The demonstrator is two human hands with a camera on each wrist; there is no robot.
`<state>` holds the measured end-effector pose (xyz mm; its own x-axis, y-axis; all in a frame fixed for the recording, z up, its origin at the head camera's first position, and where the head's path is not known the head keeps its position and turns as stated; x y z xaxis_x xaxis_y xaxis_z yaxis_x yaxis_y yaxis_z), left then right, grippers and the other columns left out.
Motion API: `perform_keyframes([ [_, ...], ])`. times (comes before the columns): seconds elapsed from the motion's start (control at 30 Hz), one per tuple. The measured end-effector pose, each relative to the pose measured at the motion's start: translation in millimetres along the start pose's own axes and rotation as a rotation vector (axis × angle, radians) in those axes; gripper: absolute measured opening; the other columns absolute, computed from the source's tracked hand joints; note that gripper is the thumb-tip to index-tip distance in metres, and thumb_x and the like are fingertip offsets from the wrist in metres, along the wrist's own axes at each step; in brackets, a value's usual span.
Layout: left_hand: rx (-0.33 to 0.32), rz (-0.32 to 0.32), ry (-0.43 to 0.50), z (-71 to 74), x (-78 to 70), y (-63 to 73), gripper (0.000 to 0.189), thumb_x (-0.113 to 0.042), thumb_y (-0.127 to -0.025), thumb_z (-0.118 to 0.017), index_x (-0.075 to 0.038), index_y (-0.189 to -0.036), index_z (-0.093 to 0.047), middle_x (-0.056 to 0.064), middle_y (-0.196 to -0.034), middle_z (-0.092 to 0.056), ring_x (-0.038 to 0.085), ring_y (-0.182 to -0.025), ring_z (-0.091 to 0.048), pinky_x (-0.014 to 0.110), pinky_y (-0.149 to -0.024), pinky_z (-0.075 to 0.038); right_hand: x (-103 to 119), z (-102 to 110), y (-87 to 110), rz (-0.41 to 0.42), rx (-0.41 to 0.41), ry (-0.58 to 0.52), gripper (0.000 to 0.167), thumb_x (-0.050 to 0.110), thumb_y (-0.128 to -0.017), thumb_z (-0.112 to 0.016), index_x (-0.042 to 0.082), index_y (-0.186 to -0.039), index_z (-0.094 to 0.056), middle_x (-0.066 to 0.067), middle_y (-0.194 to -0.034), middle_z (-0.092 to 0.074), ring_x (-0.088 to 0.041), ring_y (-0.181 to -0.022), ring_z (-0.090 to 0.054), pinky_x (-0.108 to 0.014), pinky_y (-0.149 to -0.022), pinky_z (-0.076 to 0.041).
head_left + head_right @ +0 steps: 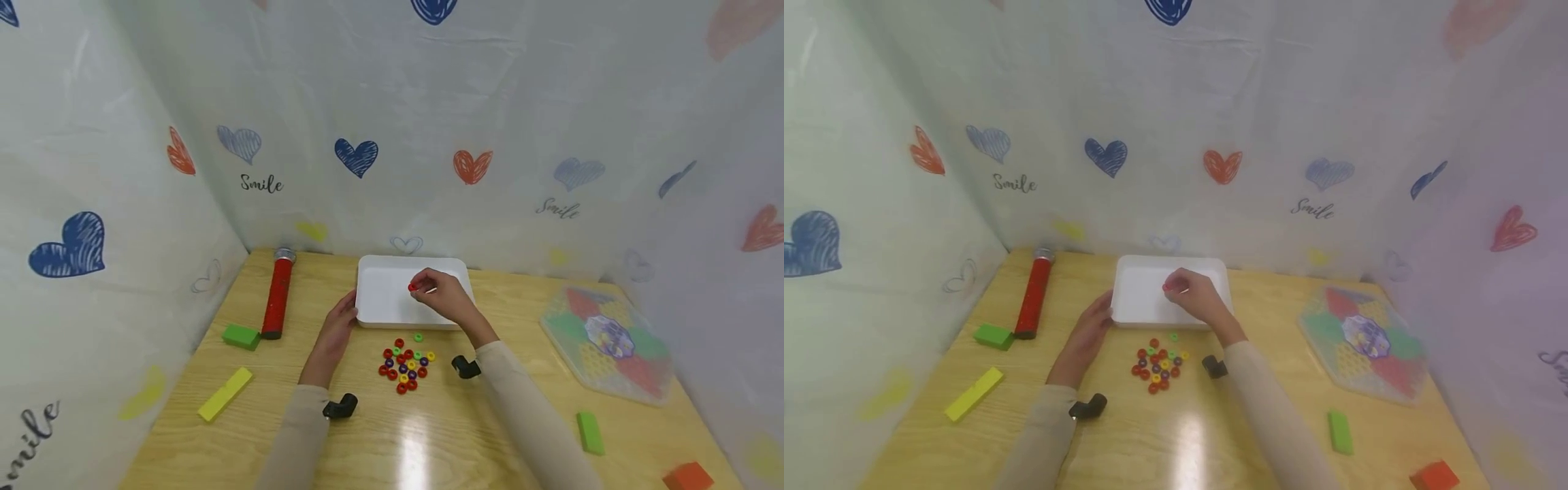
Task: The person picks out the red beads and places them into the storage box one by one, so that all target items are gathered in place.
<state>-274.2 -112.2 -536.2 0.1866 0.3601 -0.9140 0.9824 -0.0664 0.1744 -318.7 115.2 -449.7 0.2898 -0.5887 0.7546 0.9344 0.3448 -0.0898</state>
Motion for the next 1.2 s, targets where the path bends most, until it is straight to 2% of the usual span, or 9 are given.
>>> perform_keyframes([
  [0.27,0.012,-0.02,0.003,-0.8,4.0,2.7,0.051,0.001,-0.1,-0.036,-0.001,-0.15,-0.028,0.017,-0.158,-0.023,0.028,-0.146,-0.019,0.045,-0.119,-0.017,-5.3,-20.8,-40.6,-0.075,0.031,-0.034,0.017,0.02,-0.087,-0.071,0.014,-0.102,-0.066,-0.001,-0.098,-0.068,-0.016,-0.09,-0.064,-0.03,-0.076,-0.055],
  [0.47,0.033,-0.025,0.015,-3.0,11.2,4.7,0.051,0.001,-0.1,-0.036,0.001,-0.15,-0.026,0.02,-0.158,-0.02,0.03,-0.147,-0.017,0.046,-0.119,-0.016,-15.6,-38.5,-62.4,-0.096,0.062,-0.046,0.017,0.02,-0.086,-0.072,0.014,-0.101,-0.066,-0.002,-0.094,-0.067,-0.016,-0.085,-0.063,-0.028,-0.074,-0.055],
  [0.7,0.024,-0.025,0.012,-1.5,15.0,5.4,0.051,0.001,-0.099,-0.037,0.001,-0.149,-0.029,0.021,-0.157,-0.023,0.031,-0.146,-0.019,0.047,-0.119,-0.018,-23.6,-56.7,-79.9,-0.119,0.1,-0.074,0.014,0.012,-0.084,-0.072,0.008,-0.097,-0.068,-0.005,-0.089,-0.067,-0.016,-0.079,-0.062,-0.027,-0.071,-0.056],
  [0.83,0.034,-0.035,0.008,1.3,14.4,6.4,0.051,0.0,-0.1,-0.037,0.001,-0.15,-0.028,0.021,-0.157,-0.022,0.032,-0.146,-0.019,0.047,-0.119,-0.018,-24.0,-66.6,-89.1,-0.145,0.132,-0.051,0.014,0.009,-0.084,-0.071,0.006,-0.097,-0.069,-0.004,-0.087,-0.069,-0.014,-0.077,-0.062,-0.025,-0.07,-0.055],
  [0.97,0.048,-0.053,0.008,3.3,11.1,7.9,0.052,0.001,-0.1,-0.036,0.002,-0.15,-0.026,0.023,-0.157,-0.021,0.033,-0.146,-0.018,0.048,-0.119,-0.016,-19.0,-76.4,-99.5,-0.146,0.138,-0.024,0.012,0.009,-0.083,-0.072,0.007,-0.095,-0.071,-0.002,-0.083,-0.068,-0.012,-0.074,-0.061,-0.022,-0.066,-0.052],
  [1.2,0.055,-0.071,0.018,1.2,4.7,8.0,0.052,0.001,-0.099,-0.036,0.003,-0.15,-0.025,0.024,-0.156,-0.021,0.034,-0.145,-0.018,0.049,-0.119,-0.017,-4.4,-81.1,-108.2,-0.167,0.137,0.02,0.012,0.012,-0.082,-0.073,0.007,-0.092,-0.071,-0.003,-0.082,-0.068,-0.014,-0.073,-0.06,-0.024,-0.064,-0.05],
])
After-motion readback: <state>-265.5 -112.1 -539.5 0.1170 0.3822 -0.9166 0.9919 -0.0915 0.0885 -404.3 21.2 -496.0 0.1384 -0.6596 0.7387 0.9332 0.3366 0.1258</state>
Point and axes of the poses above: each hand's wrist, its own y-axis away from the middle knuckle, its own z-axis out of the back of the hand, x = y × z, the point moved 4 cm from there along -y, towards the middle knuckle
